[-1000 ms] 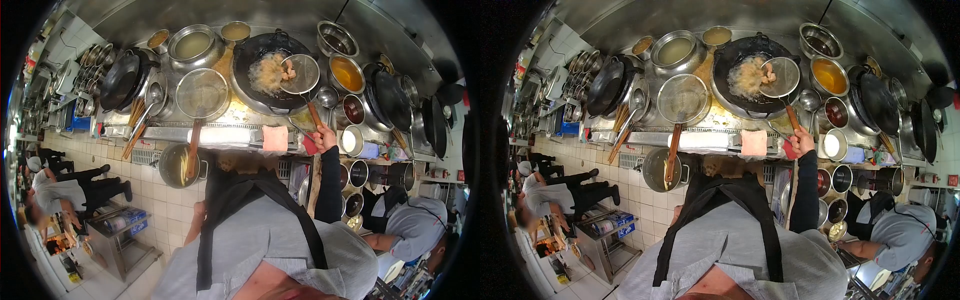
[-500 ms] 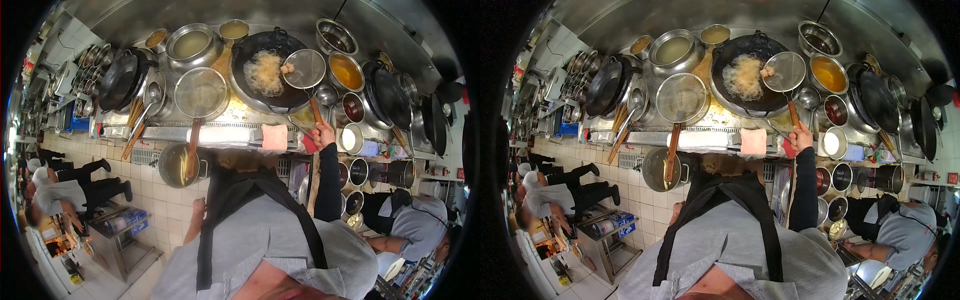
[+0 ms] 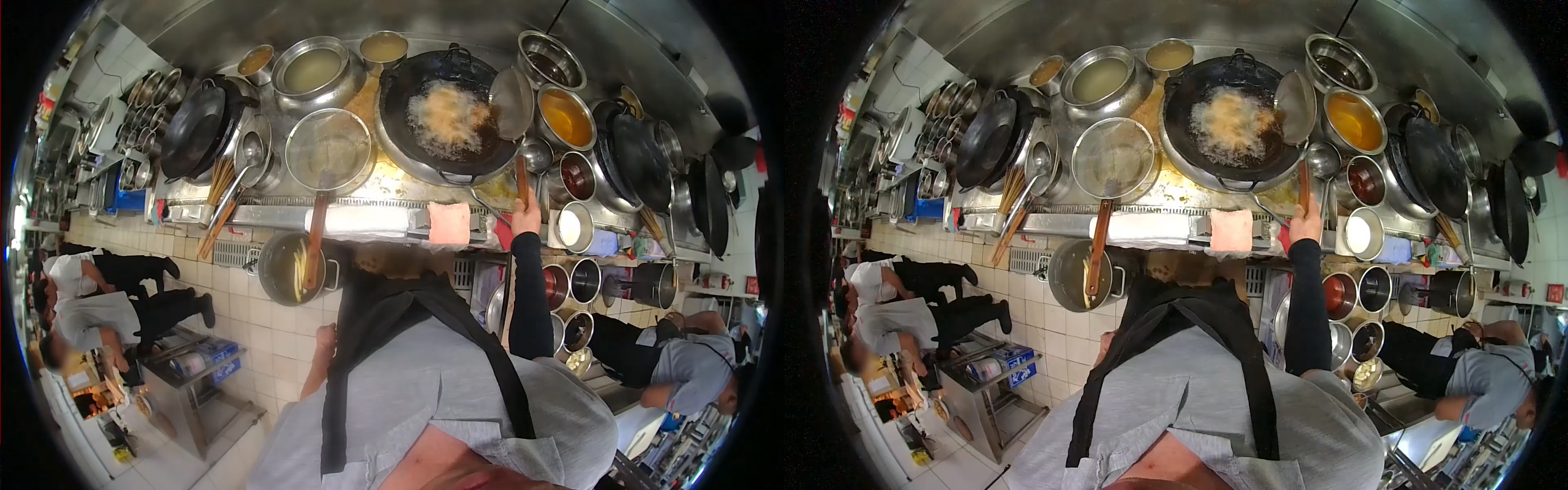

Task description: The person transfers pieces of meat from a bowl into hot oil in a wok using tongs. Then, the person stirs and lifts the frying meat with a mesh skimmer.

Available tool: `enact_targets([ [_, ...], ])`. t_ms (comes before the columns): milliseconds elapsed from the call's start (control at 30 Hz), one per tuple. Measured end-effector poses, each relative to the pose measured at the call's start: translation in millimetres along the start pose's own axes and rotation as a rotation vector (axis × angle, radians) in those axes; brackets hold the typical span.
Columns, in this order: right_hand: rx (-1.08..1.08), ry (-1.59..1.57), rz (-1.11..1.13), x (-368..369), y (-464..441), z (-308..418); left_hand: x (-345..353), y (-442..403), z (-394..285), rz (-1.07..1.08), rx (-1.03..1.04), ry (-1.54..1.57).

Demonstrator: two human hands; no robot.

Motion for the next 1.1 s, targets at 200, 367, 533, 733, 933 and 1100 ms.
enact_targets([
  [200,0.872,-0.874,0.669,18.9,15.4,22.0,-1.5,0.1,12.1,-0.109,-0.163,0.219],
  [367,0.834,-0.739,0.571,23.3,13.7,33.3,-4.2,-15.4,48.3,-0.1,0.035,0.045],
  [533,0.833,-0.82,0.81,44.1,14.8,40.6,-6.8,3.6,40.7,-0.094,0.069,0.003],
  [733,0.925,-0.922,0.886,16.6,26.3,38.7,2.6,-14.0,84.1,-0.092,-0.124,0.279],
  [933,0.855,-0.834,0.858,-35.5,39.9,29.7,-0.2,-9.1,38.1,-0.1,-0.088,0.213],
  [1100,0.715,-0.618,0.707,-42.1,55.4,51.0,1.1,-16.3,41.5,-0.074,-0.093,0.187],
])
Point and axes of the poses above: each hand's wrist, its own y-axis away from the middle knuckle, its own x-axis out of the palm, z = x × y, the point moved 7 cm from there along -y, towards the middle knuckle, and after that the axes turned 5 degrees about x, right-handed, at the moved point
